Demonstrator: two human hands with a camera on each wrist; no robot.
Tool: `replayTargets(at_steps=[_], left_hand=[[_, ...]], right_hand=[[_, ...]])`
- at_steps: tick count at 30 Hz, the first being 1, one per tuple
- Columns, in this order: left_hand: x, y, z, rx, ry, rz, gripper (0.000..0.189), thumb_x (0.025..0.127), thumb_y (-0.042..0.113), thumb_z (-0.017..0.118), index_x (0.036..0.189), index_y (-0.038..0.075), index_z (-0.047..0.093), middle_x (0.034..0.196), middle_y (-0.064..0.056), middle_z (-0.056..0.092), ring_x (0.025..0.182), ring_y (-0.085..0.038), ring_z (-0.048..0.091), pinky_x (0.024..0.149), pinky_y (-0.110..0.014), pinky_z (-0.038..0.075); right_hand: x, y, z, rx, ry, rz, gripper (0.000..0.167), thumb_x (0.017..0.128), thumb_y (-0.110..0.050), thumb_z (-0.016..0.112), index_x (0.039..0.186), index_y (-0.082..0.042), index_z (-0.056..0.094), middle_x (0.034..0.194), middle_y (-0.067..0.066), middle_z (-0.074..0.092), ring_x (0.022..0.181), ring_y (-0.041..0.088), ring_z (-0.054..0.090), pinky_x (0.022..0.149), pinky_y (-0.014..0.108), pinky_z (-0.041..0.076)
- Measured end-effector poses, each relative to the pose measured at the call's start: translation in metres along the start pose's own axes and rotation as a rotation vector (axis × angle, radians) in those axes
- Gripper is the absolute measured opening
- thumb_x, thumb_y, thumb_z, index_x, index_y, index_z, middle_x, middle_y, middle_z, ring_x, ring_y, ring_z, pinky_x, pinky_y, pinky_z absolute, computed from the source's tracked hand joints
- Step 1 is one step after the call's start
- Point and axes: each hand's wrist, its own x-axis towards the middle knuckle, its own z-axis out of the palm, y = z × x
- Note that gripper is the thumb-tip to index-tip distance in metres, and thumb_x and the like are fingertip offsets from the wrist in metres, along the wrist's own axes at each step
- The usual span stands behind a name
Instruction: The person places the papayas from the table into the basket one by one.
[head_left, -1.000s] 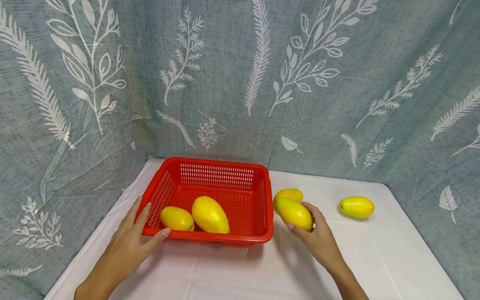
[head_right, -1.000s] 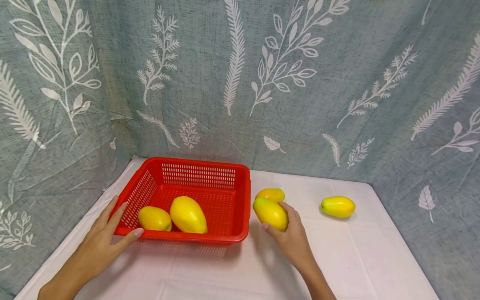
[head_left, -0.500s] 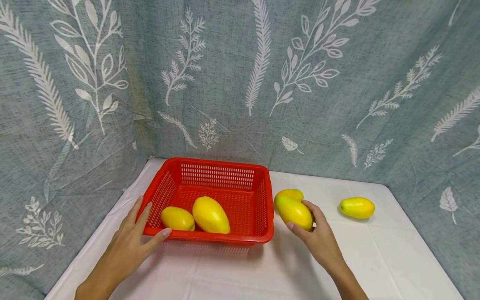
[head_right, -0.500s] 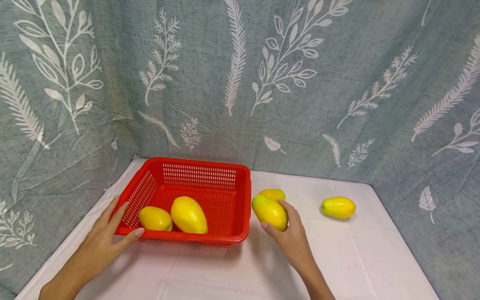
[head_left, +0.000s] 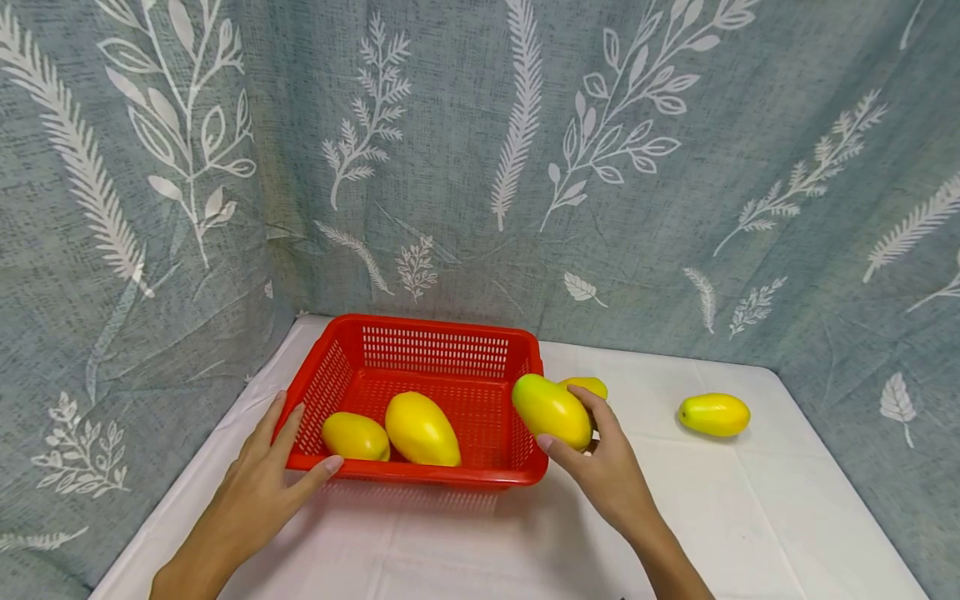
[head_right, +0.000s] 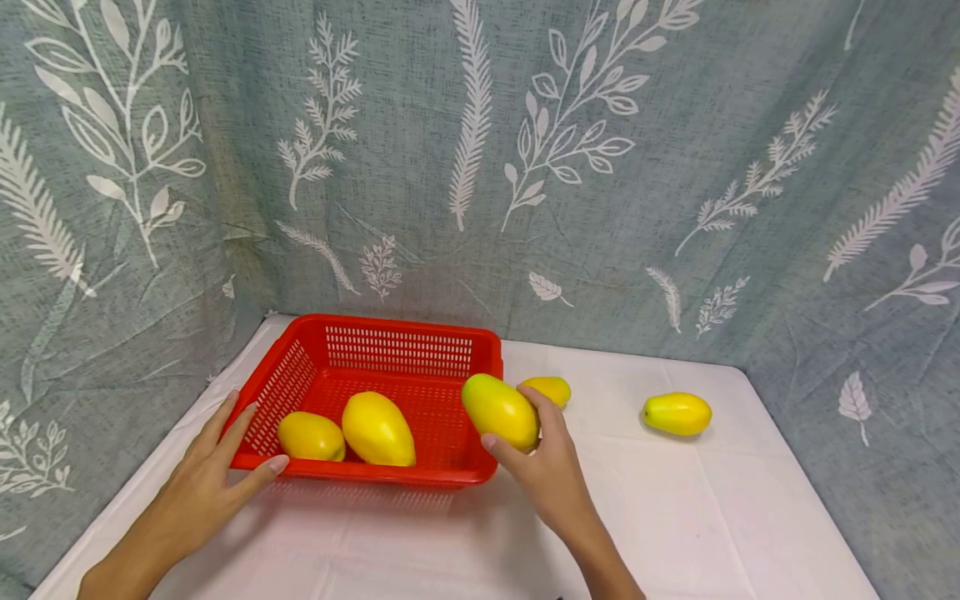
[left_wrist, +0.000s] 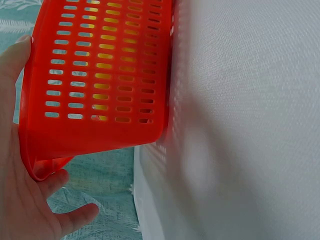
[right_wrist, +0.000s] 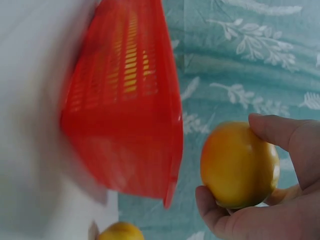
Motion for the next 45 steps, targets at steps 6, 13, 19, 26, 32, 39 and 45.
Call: replayTargets(at_steps=[6, 13, 19, 26, 32, 39, 45], left_hand=[[0.000, 0.000, 0.000, -0.007, -0.012, -0.007, 0.101, 0.099, 0.056, 0.069, 0.164, -0.007, 0.025, 0.177, -0.022, 0.003, 0.149, -0.060, 0.027, 0.105, -0.087, 0.028], [-0.004, -0.002, -0.003, -0.004, -0.023, -0.020, 0.101, 0.099, 0.056, 0.068, 0.165, -0.006, 0.024, 0.177, -0.022, 0.003, 0.150, -0.061, 0.025, 0.105, -0.087, 0.027], [-0.002, -0.002, -0.003, -0.001, -0.021, -0.016, 0.100, 0.099, 0.056, 0.068, 0.165, -0.006, 0.024, 0.177, -0.022, 0.003, 0.149, -0.061, 0.026, 0.104, -0.087, 0.027], [0.000, -0.001, -0.002, -0.001, -0.024, -0.018, 0.101, 0.099, 0.057, 0.068, 0.164, -0.007, 0.025, 0.177, -0.024, 0.004, 0.149, -0.060, 0.027, 0.105, -0.087, 0.028], [0.001, 0.000, -0.001, -0.006, -0.022, -0.017, 0.101, 0.099, 0.057, 0.068, 0.164, -0.007, 0.026, 0.177, -0.023, 0.004, 0.149, -0.060, 0.026, 0.105, -0.087, 0.028], [0.001, 0.000, 0.001, -0.009, -0.022, -0.019, 0.102, 0.098, 0.058, 0.068, 0.164, -0.007, 0.025, 0.177, -0.022, 0.003, 0.150, -0.060, 0.025, 0.107, -0.086, 0.028], [0.000, -0.001, 0.000, -0.001, -0.013, -0.007, 0.100, 0.099, 0.056, 0.068, 0.164, -0.007, 0.026, 0.177, -0.023, 0.005, 0.148, -0.061, 0.028, 0.104, -0.087, 0.028]], right_hand=[[0.003, -0.010, 0.014, 0.027, -0.021, -0.003, 0.078, 0.092, -0.034, 0.083, 0.157, -0.018, 0.044, 0.155, 0.005, 0.047, 0.117, 0.030, 0.059, 0.090, 0.035, 0.057], [0.008, -0.016, 0.033, 0.042, -0.048, -0.035, 0.080, 0.092, -0.035, 0.083, 0.158, -0.017, 0.044, 0.151, 0.006, 0.050, 0.115, 0.028, 0.060, 0.092, 0.037, 0.059], [0.015, -0.017, 0.047, -0.019, -0.046, -0.067, 0.076, 0.092, -0.031, 0.082, 0.157, -0.014, 0.045, 0.145, 0.008, 0.052, 0.114, 0.028, 0.060, 0.096, 0.041, 0.057], [0.022, -0.017, 0.062, -0.123, -0.032, -0.072, 0.071, 0.093, -0.030, 0.081, 0.153, -0.011, 0.049, 0.141, 0.010, 0.054, 0.114, 0.027, 0.057, 0.095, 0.044, 0.054], [0.029, -0.017, 0.075, -0.222, -0.028, -0.108, 0.070, 0.093, -0.025, 0.081, 0.151, -0.004, 0.049, 0.140, 0.016, 0.055, 0.120, 0.030, 0.053, 0.100, 0.052, 0.053], [0.032, -0.018, 0.089, -0.302, -0.037, -0.088, 0.069, 0.092, -0.023, 0.082, 0.149, -0.003, 0.049, 0.137, 0.018, 0.055, 0.122, 0.033, 0.050, 0.096, 0.052, 0.052], [0.037, -0.021, 0.095, -0.361, -0.040, -0.063, 0.069, 0.092, -0.023, 0.082, 0.148, -0.002, 0.050, 0.132, 0.019, 0.056, 0.121, 0.035, 0.048, 0.093, 0.049, 0.053]])
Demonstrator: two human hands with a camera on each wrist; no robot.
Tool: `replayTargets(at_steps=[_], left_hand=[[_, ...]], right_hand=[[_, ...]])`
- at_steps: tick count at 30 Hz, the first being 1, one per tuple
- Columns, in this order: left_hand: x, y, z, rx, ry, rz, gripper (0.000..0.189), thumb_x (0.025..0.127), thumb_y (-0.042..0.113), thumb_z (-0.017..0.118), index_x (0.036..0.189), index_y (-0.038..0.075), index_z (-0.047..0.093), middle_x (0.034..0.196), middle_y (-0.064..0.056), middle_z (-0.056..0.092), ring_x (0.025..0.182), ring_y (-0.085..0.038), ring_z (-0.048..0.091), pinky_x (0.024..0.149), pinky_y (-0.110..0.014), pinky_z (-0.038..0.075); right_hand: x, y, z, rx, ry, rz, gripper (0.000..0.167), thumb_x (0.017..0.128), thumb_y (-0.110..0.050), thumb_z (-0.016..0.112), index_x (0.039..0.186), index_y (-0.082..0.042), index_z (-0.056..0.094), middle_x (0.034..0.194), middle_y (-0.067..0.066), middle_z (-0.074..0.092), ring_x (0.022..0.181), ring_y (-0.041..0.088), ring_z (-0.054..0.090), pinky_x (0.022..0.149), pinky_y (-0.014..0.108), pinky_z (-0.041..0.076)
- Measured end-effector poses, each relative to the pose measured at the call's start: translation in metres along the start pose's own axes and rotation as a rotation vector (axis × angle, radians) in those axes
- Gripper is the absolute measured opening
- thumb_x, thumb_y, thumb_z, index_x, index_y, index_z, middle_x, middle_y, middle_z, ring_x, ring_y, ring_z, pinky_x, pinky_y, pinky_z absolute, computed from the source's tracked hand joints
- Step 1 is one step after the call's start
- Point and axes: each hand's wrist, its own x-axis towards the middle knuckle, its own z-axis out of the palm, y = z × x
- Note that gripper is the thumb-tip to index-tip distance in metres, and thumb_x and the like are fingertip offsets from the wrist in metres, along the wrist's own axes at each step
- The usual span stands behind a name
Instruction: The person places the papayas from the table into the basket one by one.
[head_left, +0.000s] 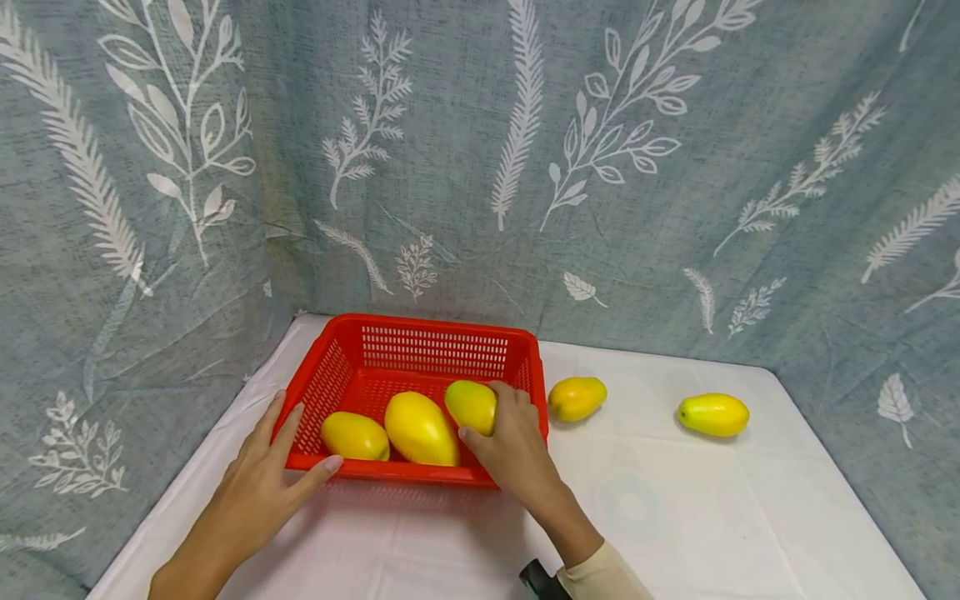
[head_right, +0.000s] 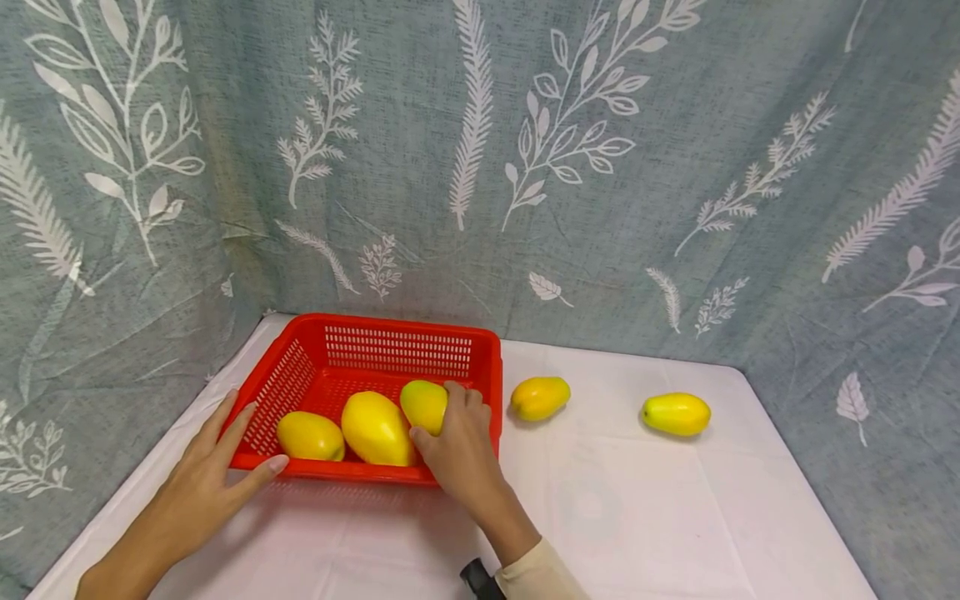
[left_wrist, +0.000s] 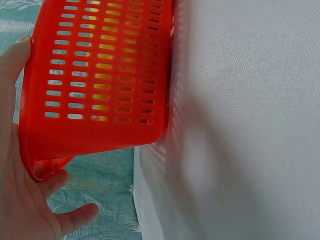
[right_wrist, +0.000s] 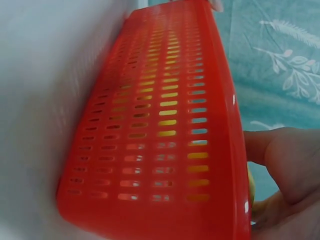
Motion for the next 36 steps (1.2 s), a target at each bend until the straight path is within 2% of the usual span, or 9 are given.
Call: replayTargets(at_steps=[8, 17, 23, 31, 36], left_hand=[[0.000, 0.000, -0.001, 0.005, -0.006, -0.004, 0.100, 0.099, 0.056, 0.068, 0.164, -0.007, 0.026, 0.176, -0.024, 0.006, 0.148, -0.061, 0.028, 0.103, -0.088, 0.028], [0.001, 0.000, 0.000, 0.006, 0.005, 0.002, 0.099, 0.099, 0.056, 0.069, 0.163, -0.008, 0.028, 0.177, -0.023, 0.005, 0.147, -0.061, 0.029, 0.103, -0.087, 0.029], [0.001, 0.001, 0.000, 0.004, 0.010, 0.007, 0.099, 0.099, 0.055, 0.069, 0.163, -0.008, 0.028, 0.177, -0.022, 0.005, 0.148, -0.060, 0.029, 0.103, -0.087, 0.029], [0.000, -0.001, 0.001, 0.002, 0.023, 0.015, 0.098, 0.099, 0.054, 0.069, 0.163, -0.007, 0.029, 0.177, -0.021, 0.005, 0.148, -0.061, 0.029, 0.104, -0.087, 0.029], [0.000, -0.001, 0.001, -0.001, 0.021, 0.013, 0.098, 0.099, 0.054, 0.070, 0.163, -0.007, 0.028, 0.177, -0.021, 0.005, 0.148, -0.060, 0.029, 0.104, -0.086, 0.029]], right_hand=[[0.009, -0.001, 0.008, -0.079, -0.022, -0.008, 0.068, 0.091, -0.022, 0.082, 0.145, 0.003, 0.049, 0.119, 0.020, 0.056, 0.109, 0.036, 0.050, 0.084, 0.045, 0.048], [0.015, -0.003, 0.012, -0.126, -0.078, 0.029, 0.066, 0.091, -0.020, 0.082, 0.141, 0.006, 0.047, 0.113, 0.020, 0.054, 0.104, 0.037, 0.051, 0.086, 0.048, 0.049], [0.017, -0.001, 0.012, -0.149, -0.137, 0.046, 0.063, 0.090, -0.020, 0.083, 0.135, 0.007, 0.047, 0.108, 0.020, 0.052, 0.097, 0.034, 0.054, 0.087, 0.048, 0.054], [0.019, -0.003, 0.012, -0.166, -0.253, 0.143, 0.070, 0.090, -0.027, 0.085, 0.137, 0.006, 0.044, 0.114, 0.022, 0.055, 0.091, 0.032, 0.060, 0.092, 0.050, 0.059], [0.021, -0.002, 0.012, -0.193, -0.306, 0.152, 0.073, 0.089, -0.026, 0.084, 0.140, 0.007, 0.044, 0.112, 0.021, 0.056, 0.090, 0.031, 0.060, 0.093, 0.051, 0.059]])
